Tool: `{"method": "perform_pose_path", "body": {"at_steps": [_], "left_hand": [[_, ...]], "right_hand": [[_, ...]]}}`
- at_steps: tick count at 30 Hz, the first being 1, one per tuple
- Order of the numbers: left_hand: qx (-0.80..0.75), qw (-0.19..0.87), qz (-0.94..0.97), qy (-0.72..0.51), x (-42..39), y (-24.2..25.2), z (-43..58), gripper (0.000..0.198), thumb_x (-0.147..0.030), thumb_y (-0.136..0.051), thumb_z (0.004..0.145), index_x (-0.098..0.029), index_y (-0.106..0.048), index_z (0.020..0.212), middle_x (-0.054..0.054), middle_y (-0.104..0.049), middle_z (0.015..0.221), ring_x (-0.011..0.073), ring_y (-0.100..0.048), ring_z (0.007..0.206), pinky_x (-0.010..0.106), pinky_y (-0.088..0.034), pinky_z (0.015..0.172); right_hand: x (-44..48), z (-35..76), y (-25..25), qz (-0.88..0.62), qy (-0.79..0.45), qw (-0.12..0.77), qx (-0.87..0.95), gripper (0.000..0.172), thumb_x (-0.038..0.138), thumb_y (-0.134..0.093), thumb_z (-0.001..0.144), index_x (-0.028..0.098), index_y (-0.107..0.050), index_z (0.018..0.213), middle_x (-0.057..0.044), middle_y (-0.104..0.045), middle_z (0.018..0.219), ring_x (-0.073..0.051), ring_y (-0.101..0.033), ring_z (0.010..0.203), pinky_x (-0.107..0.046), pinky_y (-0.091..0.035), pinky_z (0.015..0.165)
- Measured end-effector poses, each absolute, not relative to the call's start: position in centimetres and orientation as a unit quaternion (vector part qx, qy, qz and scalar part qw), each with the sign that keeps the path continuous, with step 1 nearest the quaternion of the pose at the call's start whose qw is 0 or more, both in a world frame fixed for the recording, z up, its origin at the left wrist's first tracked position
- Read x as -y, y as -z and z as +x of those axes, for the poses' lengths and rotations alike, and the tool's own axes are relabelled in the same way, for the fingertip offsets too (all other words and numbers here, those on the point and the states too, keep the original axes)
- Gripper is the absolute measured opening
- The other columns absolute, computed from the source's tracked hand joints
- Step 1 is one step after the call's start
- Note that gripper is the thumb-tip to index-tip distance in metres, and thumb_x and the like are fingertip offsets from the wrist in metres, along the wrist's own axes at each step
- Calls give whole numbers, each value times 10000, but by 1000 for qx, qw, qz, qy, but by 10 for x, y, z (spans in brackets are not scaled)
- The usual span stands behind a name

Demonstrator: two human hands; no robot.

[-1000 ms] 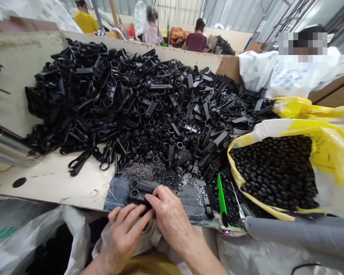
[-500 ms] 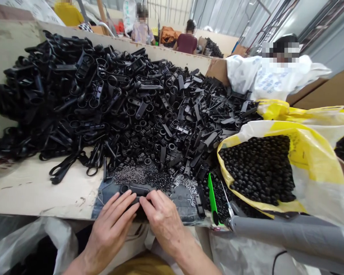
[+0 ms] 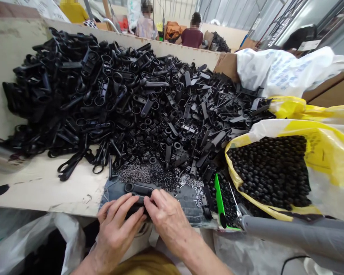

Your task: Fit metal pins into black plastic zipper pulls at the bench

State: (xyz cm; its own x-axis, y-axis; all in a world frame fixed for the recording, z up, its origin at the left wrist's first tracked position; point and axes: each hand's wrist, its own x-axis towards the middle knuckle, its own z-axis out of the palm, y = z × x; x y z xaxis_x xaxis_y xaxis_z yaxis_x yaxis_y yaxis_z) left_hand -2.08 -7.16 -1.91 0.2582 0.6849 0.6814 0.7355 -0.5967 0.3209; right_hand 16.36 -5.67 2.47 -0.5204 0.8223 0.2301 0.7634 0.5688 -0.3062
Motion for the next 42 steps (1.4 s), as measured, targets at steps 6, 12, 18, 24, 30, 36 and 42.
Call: {"method": "perform_pose_path", "body": {"at_steps": [6, 12, 18, 24, 30, 36, 42], "left_hand": [[400, -2, -835, 379, 63, 13, -28, 139, -134, -613, 991, -147, -734, 1059, 120, -794, 1147, 275, -694, 1123, 423, -449, 989], [432, -35, -799, 416, 61, 14, -21, 170, -284, -605, 1021, -218, -761, 1006, 74, -814, 1096, 265, -724, 1054, 465, -350, 1045], [417, -42, -810, 410, 48, -1, -20, 155, -282, -615, 1006, -249, -764, 1025, 78, -788, 1175, 288, -684, 1145, 492, -329, 1075], [418, -26, -823, 383, 0, -37, -13, 170, -181, -569, 1010, -234, -726, 974, 48, -757, 1027, 243, -637, 989, 422, -395, 888], [394, 16, -895, 211, -39, -39, 17, 71, -214, -644, 966, -237, -708, 947, 4, -679, 817, 230, -584, 817, 400, -381, 745], [365, 51, -912, 178, -67, -39, 36, 27, -198, -700, 917, -185, -697, 941, 68, -695, 854, 272, -603, 879, 432, -383, 790], [402, 36, -895, 189, -87, -39, 19, 73, -243, -677, 944, -219, -700, 879, 49, -700, 814, 270, -608, 873, 429, -361, 785]], "right_hand": [[54, 162, -33, -457, -58, 112, 880, 152, 51, -770, 866, 123, -679, 963, -49, -641, 889, -201, -589, 754, -315, -506, 610], [50, 182, -43, -465, -149, 161, 858, 204, 86, -575, 1002, 190, -668, 1151, -47, -657, 1073, -171, -633, 850, -267, -539, 720], [10, 228, -48, -588, -25, 283, 757, 222, 196, -515, 1061, 206, -722, 1142, -69, -677, 1015, -208, -638, 898, -325, -511, 801], [-31, 218, -55, -654, 82, 118, 742, 186, 352, -725, 966, 222, -756, 1095, -67, -696, 977, -267, -608, 930, -380, -416, 778], [-55, 200, -56, -647, 75, 118, 750, 96, 288, -703, 984, 228, -772, 1014, -65, -714, 962, -244, -614, 917, -357, -371, 762], [-78, 205, -54, -639, 70, 163, 748, 161, 198, -646, 1007, 275, -783, 1040, -35, -710, 953, -212, -630, 925, -336, -379, 753], [-59, 224, -50, -643, 72, 224, 729, 273, 123, -578, 1001, 271, -784, 1102, -60, -675, 1036, -202, -623, 902, -330, -418, 746]]}}
